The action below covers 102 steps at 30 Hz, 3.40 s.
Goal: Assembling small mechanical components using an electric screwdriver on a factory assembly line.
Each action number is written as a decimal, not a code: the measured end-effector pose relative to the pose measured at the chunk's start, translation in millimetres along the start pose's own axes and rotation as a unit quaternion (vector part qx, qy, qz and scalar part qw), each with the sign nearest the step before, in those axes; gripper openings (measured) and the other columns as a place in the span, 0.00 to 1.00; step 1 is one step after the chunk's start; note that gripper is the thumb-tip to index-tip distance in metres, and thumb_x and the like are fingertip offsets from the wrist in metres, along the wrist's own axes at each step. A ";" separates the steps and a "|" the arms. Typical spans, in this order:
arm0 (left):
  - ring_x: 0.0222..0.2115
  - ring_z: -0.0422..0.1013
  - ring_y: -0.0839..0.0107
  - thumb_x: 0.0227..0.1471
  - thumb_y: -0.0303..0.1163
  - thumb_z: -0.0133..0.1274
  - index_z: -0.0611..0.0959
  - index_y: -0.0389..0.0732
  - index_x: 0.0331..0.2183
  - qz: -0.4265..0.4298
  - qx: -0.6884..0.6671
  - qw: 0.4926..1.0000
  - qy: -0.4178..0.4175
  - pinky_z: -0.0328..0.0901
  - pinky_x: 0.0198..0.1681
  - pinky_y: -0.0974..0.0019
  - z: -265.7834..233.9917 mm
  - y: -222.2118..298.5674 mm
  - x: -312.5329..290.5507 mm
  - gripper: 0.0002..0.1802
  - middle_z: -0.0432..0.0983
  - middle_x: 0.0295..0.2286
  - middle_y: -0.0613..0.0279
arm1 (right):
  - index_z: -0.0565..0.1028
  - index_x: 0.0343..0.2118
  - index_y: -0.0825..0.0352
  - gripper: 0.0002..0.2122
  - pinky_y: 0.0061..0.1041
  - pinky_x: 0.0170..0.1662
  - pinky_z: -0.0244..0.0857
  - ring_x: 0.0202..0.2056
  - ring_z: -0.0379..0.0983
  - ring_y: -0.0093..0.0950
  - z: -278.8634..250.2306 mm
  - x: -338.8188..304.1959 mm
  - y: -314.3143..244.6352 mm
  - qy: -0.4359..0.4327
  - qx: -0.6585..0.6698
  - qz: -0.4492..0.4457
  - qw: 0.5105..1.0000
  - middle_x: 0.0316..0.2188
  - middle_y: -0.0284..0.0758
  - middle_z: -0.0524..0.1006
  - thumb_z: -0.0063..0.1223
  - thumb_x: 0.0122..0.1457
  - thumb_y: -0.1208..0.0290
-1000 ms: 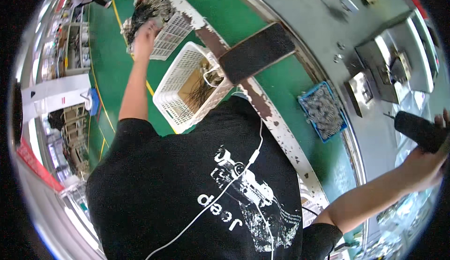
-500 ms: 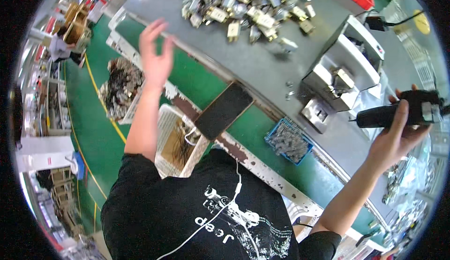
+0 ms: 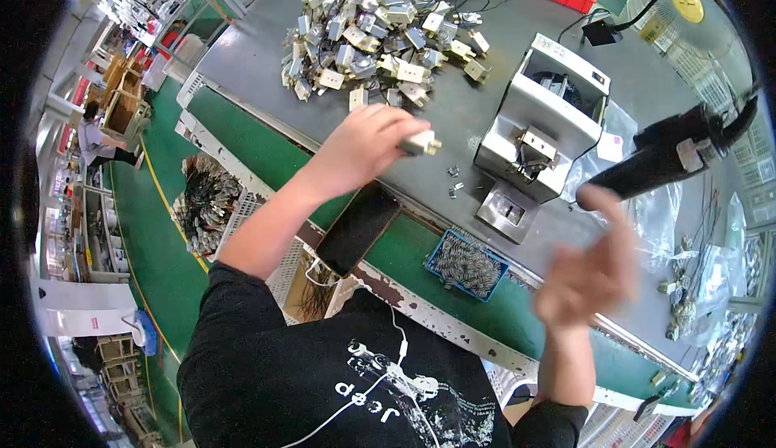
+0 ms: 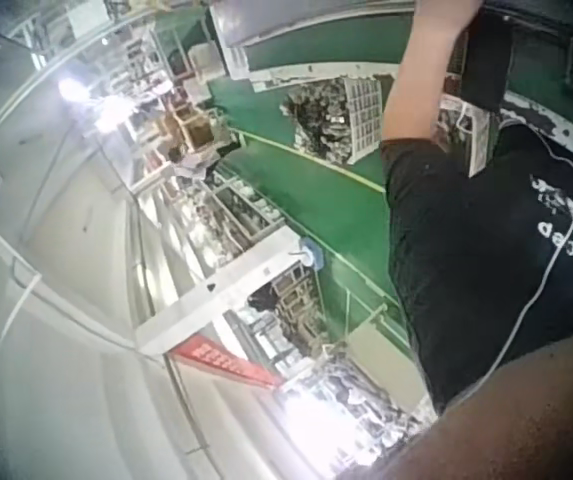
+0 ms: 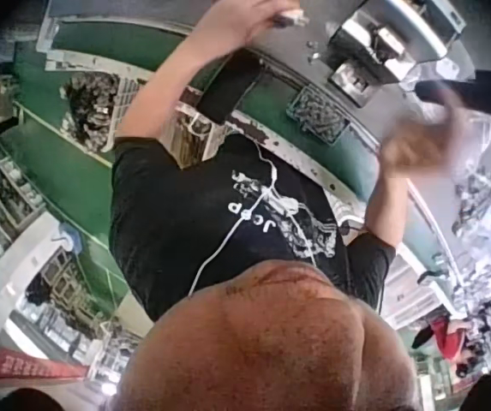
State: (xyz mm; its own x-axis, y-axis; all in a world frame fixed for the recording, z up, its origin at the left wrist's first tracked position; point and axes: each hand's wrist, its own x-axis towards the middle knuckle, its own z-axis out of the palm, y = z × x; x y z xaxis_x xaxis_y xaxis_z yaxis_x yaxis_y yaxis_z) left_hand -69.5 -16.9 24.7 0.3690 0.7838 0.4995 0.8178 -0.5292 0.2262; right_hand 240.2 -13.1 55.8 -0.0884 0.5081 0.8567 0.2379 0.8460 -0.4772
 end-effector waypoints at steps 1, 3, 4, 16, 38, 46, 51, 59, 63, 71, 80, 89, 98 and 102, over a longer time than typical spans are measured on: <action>0.41 0.72 0.61 0.44 0.29 0.61 0.77 0.47 0.47 0.003 -0.011 1.000 -0.020 0.65 0.43 0.56 -6.9 11.1 -7.7 0.24 0.75 0.36 0.62 | 0.65 0.57 0.70 0.26 0.37 0.53 0.66 0.51 0.71 0.44 10.6 10.0 -10.4 -0.239 -0.008 0.031 0.971 0.55 0.52 0.69 0.61 0.56 0.71; 0.38 0.73 0.59 0.45 0.28 0.59 0.77 0.47 0.45 0.054 -0.060 0.997 -0.022 0.68 0.37 0.56 -9.3 38.9 -11.2 0.21 0.74 0.35 0.62 | 0.64 0.60 0.70 0.33 0.35 0.54 0.67 0.50 0.73 0.43 51.7 6.3 -15.8 -0.344 0.064 0.103 0.931 0.56 0.47 0.71 0.66 0.51 0.69; 0.38 0.73 0.57 0.44 0.28 0.60 0.75 0.47 0.46 0.068 -0.084 0.993 -0.048 0.68 0.39 0.55 -11.5 51.3 -16.1 0.24 0.73 0.35 0.61 | 0.65 0.61 0.68 0.35 0.34 0.51 0.70 0.49 0.75 0.42 62.1 3.4 -20.3 -0.392 0.087 0.133 0.906 0.53 0.46 0.73 0.68 0.50 0.67; 0.40 0.71 0.67 0.42 0.34 0.66 0.80 0.52 0.47 0.122 -0.089 0.987 0.056 0.67 0.51 0.62 2.9 20.0 9.5 0.26 0.75 0.35 0.70 | 0.81 0.37 0.72 0.15 0.27 0.36 0.76 0.34 0.80 0.33 -38.9 21.8 -4.0 -0.279 0.192 0.316 0.886 0.39 0.49 0.80 0.64 0.56 0.63; 0.31 0.77 0.60 0.56 0.38 0.54 0.85 0.42 0.38 -0.157 -0.074 0.919 -0.355 0.70 0.34 0.61 -40.4 18.9 32.3 0.12 0.82 0.30 0.58 | 0.72 0.54 0.69 0.19 0.21 0.44 0.70 0.39 0.76 0.21 -48.6 -12.2 32.9 -0.314 0.163 0.466 0.811 0.44 0.34 0.76 0.59 0.59 0.75; 0.29 0.76 0.61 0.53 0.44 0.57 0.85 0.49 0.40 -0.076 -0.035 0.961 -0.263 0.69 0.33 0.60 -34.8 7.0 16.2 0.14 0.81 0.28 0.61 | 0.73 0.54 0.67 0.20 0.23 0.52 0.63 0.44 0.70 0.22 -58.0 -11.1 37.9 -0.394 -0.004 0.397 0.829 0.48 0.33 0.75 0.60 0.57 0.73; 0.29 0.75 0.63 0.52 0.41 0.59 0.85 0.53 0.42 -0.013 -0.149 0.970 -0.194 0.68 0.33 0.62 5.5 28.8 19.4 0.14 0.78 0.30 0.63 | 0.77 0.49 0.66 0.21 0.28 0.47 0.66 0.42 0.74 0.27 -19.8 -31.2 37.5 -0.326 -0.079 0.296 0.894 0.39 0.36 0.79 0.65 0.51 0.74; 0.35 0.76 0.61 0.55 0.42 0.55 0.85 0.53 0.36 0.002 -0.102 0.971 -0.216 0.71 0.37 0.59 41.6 20.2 25.2 0.10 0.78 0.30 0.64 | 0.80 0.43 0.64 0.16 0.31 0.44 0.69 0.40 0.74 0.35 6.4 -47.4 48.9 -0.341 -0.196 0.132 0.910 0.39 0.35 0.80 0.65 0.48 0.74; 0.36 0.76 0.60 0.55 0.42 0.55 0.85 0.52 0.34 -0.005 -0.111 0.963 -0.245 0.70 0.38 0.58 40.3 26.0 32.4 0.09 0.78 0.31 0.64 | 0.80 0.44 0.64 0.16 0.31 0.45 0.69 0.41 0.74 0.35 5.2 -43.0 46.1 -0.356 -0.224 0.092 0.902 0.39 0.34 0.81 0.64 0.49 0.73; 0.37 0.74 0.59 0.52 0.40 0.59 0.83 0.50 0.41 0.051 -0.158 0.970 -0.180 0.70 0.41 0.58 74.3 24.5 27.2 0.14 0.76 0.34 0.61 | 0.80 0.44 0.63 0.16 0.34 0.47 0.68 0.43 0.75 0.37 6.7 -44.3 35.3 -0.342 -0.252 0.153 0.892 0.41 0.38 0.80 0.64 0.50 0.76; 0.40 0.72 0.63 0.49 0.37 0.62 0.82 0.52 0.42 0.085 -0.201 0.974 -0.057 0.68 0.43 0.59 109.2 48.0 27.5 0.16 0.74 0.39 0.69 | 0.54 0.60 0.73 0.31 0.25 0.49 0.71 0.49 0.74 0.37 -15.9 54.3 40.3 0.055 -0.078 -0.013 0.995 0.48 0.49 0.74 0.60 0.59 0.76; 0.37 0.72 0.63 0.49 0.38 0.62 0.82 0.51 0.39 0.098 -0.246 0.964 -0.034 0.69 0.40 0.60 115.2 51.9 30.6 0.13 0.73 0.36 0.69 | 0.70 0.51 0.76 0.18 0.30 0.45 0.72 0.37 0.78 0.35 -20.3 72.4 42.1 -0.038 0.064 0.140 0.987 0.43 0.49 0.77 0.52 0.62 0.70; 0.37 0.72 0.61 0.48 0.39 0.63 0.83 0.48 0.37 0.082 -0.216 0.971 -0.066 0.68 0.42 0.60 106.6 55.3 36.6 0.13 0.75 0.36 0.68 | 0.60 0.60 0.75 0.38 0.31 0.48 0.67 0.45 0.72 0.32 -25.9 77.0 -8.0 -0.147 0.312 0.325 0.881 0.48 0.50 0.71 0.51 0.59 0.44; 0.38 0.72 0.62 0.49 0.38 0.62 0.83 0.49 0.38 0.072 -0.213 0.971 -0.085 0.68 0.43 0.60 106.5 59.4 39.0 0.13 0.75 0.35 0.68 | 0.64 0.56 0.77 0.30 0.29 0.44 0.69 0.38 0.73 0.32 -21.4 63.4 -5.9 -0.090 0.213 0.276 0.933 0.43 0.49 0.74 0.52 0.59 0.56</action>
State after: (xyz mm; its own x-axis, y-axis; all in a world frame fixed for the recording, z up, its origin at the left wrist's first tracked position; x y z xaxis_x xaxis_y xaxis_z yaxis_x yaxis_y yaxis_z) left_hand 40.4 16.9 -31.4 0.5626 0.7151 0.4149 0.5087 -0.6950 0.5082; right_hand 253.9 10.7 117.1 -0.2366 0.8722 0.4281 -0.1077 0.4143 -0.9037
